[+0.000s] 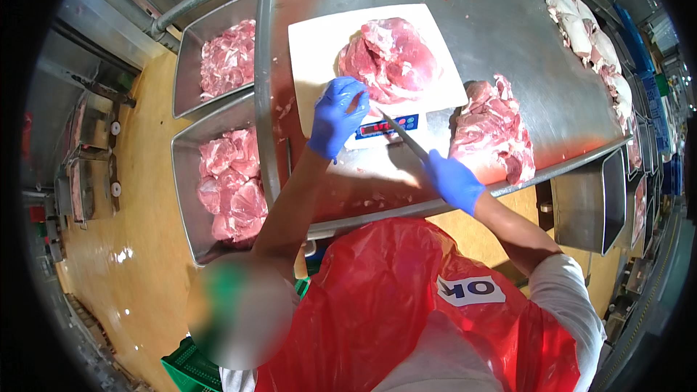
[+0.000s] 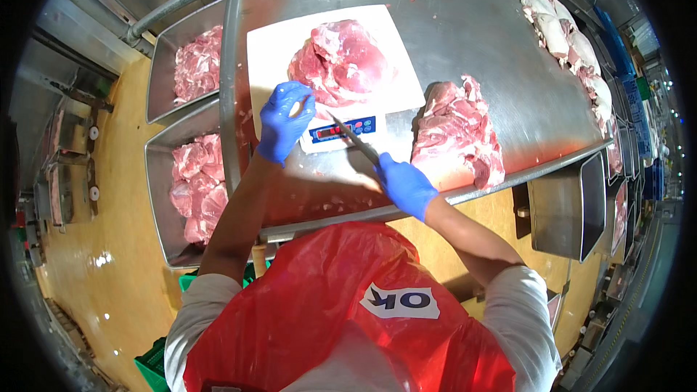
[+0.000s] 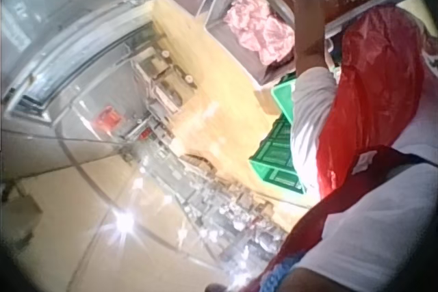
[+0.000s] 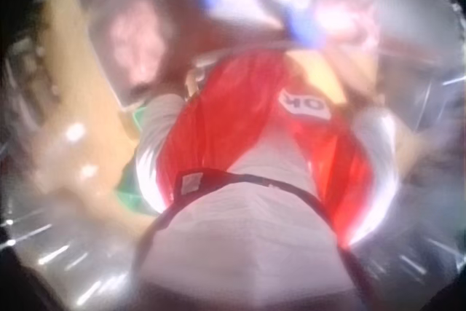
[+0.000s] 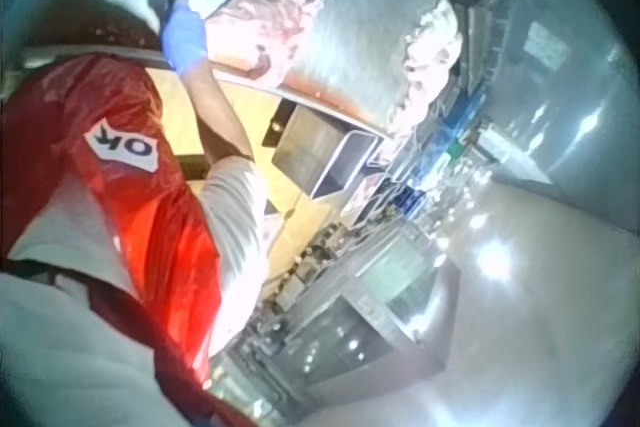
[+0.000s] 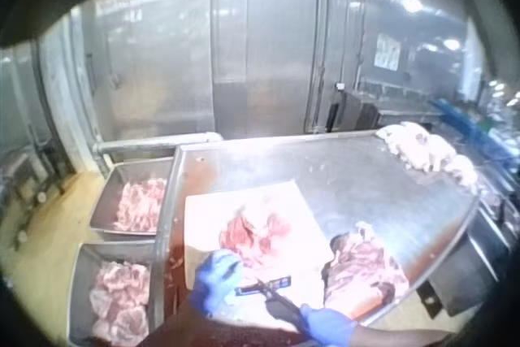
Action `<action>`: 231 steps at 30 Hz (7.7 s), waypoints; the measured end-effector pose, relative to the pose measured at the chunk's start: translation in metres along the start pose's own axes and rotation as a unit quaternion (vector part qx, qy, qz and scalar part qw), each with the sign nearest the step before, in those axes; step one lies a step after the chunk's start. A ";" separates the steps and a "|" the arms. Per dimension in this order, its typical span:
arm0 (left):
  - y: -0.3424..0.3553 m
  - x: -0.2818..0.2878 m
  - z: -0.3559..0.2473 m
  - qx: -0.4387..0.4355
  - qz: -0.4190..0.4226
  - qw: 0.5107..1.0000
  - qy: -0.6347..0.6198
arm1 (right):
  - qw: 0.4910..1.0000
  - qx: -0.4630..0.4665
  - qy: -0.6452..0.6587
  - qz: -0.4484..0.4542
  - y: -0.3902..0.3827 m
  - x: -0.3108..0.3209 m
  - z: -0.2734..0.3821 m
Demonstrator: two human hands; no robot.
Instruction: The person cuts large pieces of raw meat on a cutting board using a knife. They trim and portion the meat, placing cut pieces into a green crate and metal trays. The person repeatedly weighs portions on a digital scale and adjusts cuts accordingly.
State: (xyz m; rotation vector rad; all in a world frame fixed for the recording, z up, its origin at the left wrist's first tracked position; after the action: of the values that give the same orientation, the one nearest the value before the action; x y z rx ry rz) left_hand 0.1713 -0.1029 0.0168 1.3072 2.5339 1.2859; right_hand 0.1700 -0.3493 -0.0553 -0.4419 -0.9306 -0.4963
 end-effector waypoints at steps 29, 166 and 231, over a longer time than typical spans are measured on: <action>0.004 0.001 0.012 0.228 0.029 0.972 -0.052 | 0.998 0.040 0.024 -0.049 0.130 0.013 0.048; 0.074 0.074 0.053 0.408 0.073 0.881 -0.227 | 0.860 -0.072 0.394 -0.317 -0.021 0.084 -0.086; -0.001 -0.023 0.106 0.344 0.083 0.934 0.037 | 0.981 -0.001 -0.159 0.115 -0.015 0.100 0.025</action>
State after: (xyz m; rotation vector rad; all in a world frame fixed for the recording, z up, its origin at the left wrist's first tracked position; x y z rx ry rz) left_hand 0.2226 -0.0492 -0.0615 1.6111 3.1295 0.4395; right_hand 0.1962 -0.3685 0.0440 -0.6338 -1.1692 -0.2178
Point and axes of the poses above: each hand's wrist, its own y-axis towards the middle knuckle, its own x-axis out of the back of the hand, z = x × y, the point moved 8 cm from there along y, towards the middle knuckle, and after that the axes turned 14 degrees about x, right-handed, at the moved point
